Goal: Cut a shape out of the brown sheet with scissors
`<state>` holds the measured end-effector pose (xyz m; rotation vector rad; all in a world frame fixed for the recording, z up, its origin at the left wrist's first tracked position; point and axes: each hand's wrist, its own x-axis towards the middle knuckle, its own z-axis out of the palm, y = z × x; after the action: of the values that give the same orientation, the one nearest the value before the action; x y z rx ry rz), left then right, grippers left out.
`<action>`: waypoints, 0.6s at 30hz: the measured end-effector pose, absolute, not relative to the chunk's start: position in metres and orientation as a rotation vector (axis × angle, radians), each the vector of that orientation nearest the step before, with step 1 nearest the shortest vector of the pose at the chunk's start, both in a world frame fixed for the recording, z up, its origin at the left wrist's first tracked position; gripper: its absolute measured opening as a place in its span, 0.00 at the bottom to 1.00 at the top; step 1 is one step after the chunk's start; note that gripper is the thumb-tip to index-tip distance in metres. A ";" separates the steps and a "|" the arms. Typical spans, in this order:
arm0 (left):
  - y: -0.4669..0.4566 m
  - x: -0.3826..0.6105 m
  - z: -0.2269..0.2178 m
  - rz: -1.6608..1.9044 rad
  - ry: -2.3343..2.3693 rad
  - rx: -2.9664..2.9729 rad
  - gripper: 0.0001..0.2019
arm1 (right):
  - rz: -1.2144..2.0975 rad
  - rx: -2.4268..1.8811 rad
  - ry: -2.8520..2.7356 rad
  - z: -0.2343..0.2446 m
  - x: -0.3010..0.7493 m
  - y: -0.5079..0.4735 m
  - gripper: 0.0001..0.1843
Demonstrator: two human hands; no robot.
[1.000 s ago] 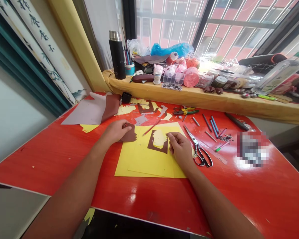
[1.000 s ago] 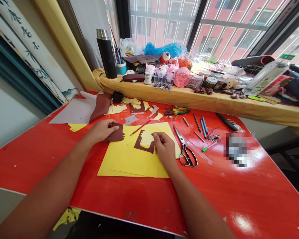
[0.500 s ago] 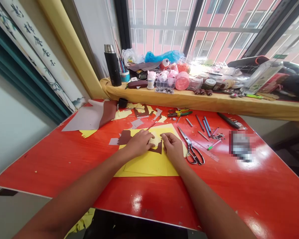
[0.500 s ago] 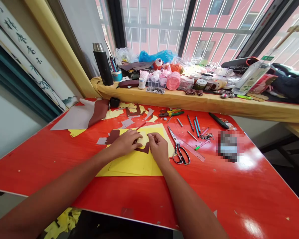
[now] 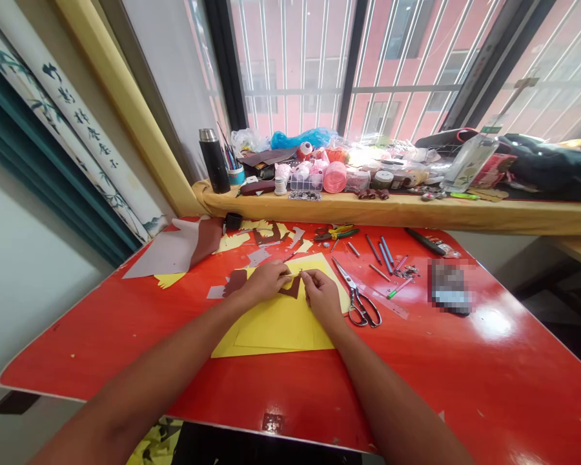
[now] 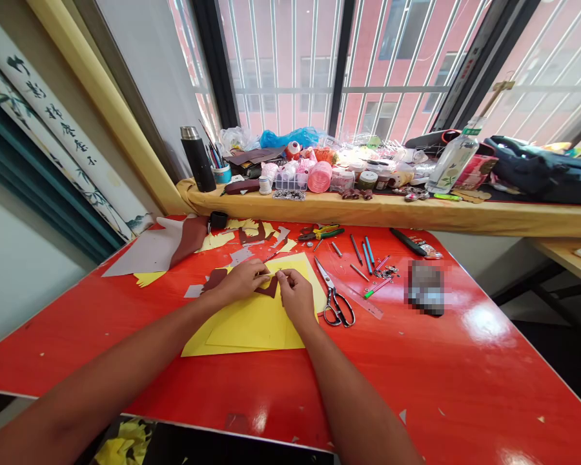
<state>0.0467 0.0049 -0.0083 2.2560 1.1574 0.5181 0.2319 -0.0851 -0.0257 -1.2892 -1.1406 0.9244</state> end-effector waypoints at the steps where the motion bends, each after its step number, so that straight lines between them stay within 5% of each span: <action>1: 0.010 0.047 -0.004 0.526 1.155 2.237 0.13 | 0.924 -1.288 -1.140 -0.026 0.232 -0.085 0.23; 7: 0.034 0.046 0.024 0.332 1.037 2.052 0.26 | 0.936 -1.280 -1.132 -0.030 0.232 -0.084 0.23; 15: 0.046 0.049 0.036 0.594 1.091 1.872 0.27 | 0.967 -1.285 -1.096 -0.031 0.232 -0.082 0.22; 18: 0.050 0.046 0.038 0.445 1.048 1.915 0.27 | 0.969 -1.287 -1.100 -0.031 0.232 -0.082 0.21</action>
<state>0.0464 0.0504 0.0384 1.9152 1.0476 0.4445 0.2318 -0.0818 -0.0305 -1.2868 -1.0998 0.9688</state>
